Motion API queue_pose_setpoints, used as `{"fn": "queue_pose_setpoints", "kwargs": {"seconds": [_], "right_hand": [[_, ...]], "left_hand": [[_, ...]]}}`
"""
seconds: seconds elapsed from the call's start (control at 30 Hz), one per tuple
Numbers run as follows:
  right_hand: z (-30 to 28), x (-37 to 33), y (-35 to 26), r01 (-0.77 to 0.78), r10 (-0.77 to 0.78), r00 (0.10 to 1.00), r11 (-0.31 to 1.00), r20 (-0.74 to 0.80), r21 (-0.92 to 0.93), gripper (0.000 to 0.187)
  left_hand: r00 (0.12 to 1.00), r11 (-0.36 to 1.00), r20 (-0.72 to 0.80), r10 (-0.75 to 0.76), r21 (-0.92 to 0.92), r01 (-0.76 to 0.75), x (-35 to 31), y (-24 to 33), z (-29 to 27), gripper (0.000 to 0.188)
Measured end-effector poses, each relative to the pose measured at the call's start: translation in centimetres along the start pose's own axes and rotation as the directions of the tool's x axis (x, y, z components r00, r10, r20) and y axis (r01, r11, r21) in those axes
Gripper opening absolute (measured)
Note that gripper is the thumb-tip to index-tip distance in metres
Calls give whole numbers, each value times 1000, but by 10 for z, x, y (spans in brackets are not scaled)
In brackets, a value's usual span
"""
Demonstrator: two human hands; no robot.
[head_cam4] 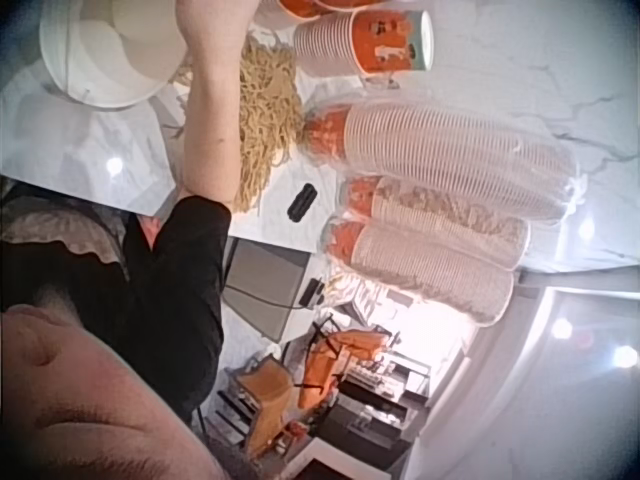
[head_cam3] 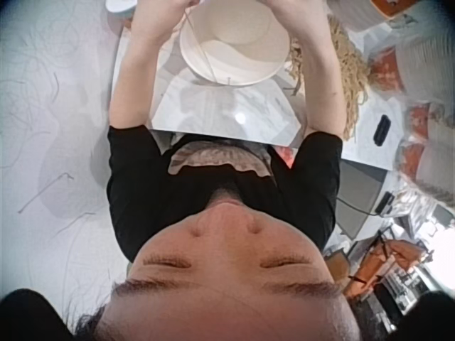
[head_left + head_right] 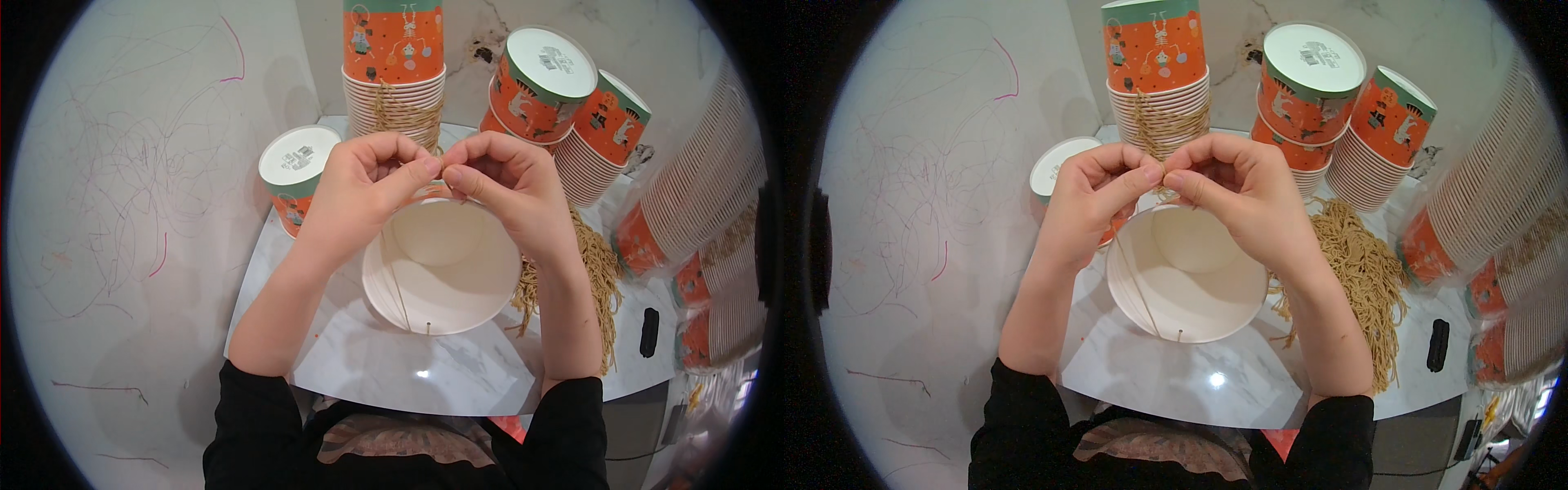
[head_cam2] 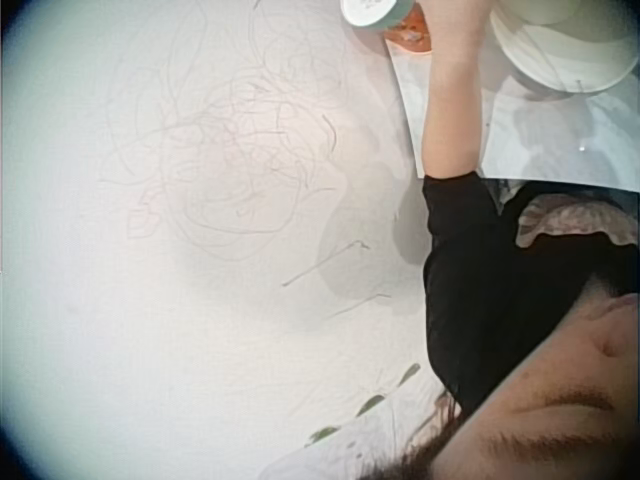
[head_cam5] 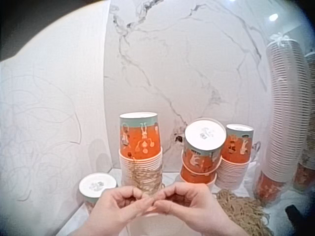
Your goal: Threading a thin rope through holes in paper cups and tying knots.
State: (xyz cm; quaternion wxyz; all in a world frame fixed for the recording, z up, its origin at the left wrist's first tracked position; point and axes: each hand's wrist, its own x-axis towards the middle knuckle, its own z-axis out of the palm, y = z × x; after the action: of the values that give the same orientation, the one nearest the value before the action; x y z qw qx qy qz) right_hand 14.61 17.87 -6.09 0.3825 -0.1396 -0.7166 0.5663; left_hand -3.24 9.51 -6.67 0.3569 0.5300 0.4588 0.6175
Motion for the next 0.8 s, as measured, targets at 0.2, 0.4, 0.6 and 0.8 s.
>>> {"fn": "queue_pose_setpoints", "kwargs": {"seconds": [0.2, 0.4, 0.6, 0.8], "right_hand": [[-3, -1, 1, 190, -224, 974, 895, -37, -404, 15], [3, -3, 0, 223, -314, 949, 746, -37, -627, 7], [6, -6, -1, 213, -332, 942, 698, -45, -684, 5], [8, -7, -1, 204, -335, 941, 676, -48, -708, 4]], "left_hand": [[999, 1000, -26, -20, 18, 20, 1, 1, -3, 10], [999, 995, 40, 3, 96, -6, -4, 1, -2, 9], [996, 980, 71, -48, 194, 34, -10, 6, 2, 7], [997, 966, 66, -28, 257, 11, -12, 10, 4, 8]]}}
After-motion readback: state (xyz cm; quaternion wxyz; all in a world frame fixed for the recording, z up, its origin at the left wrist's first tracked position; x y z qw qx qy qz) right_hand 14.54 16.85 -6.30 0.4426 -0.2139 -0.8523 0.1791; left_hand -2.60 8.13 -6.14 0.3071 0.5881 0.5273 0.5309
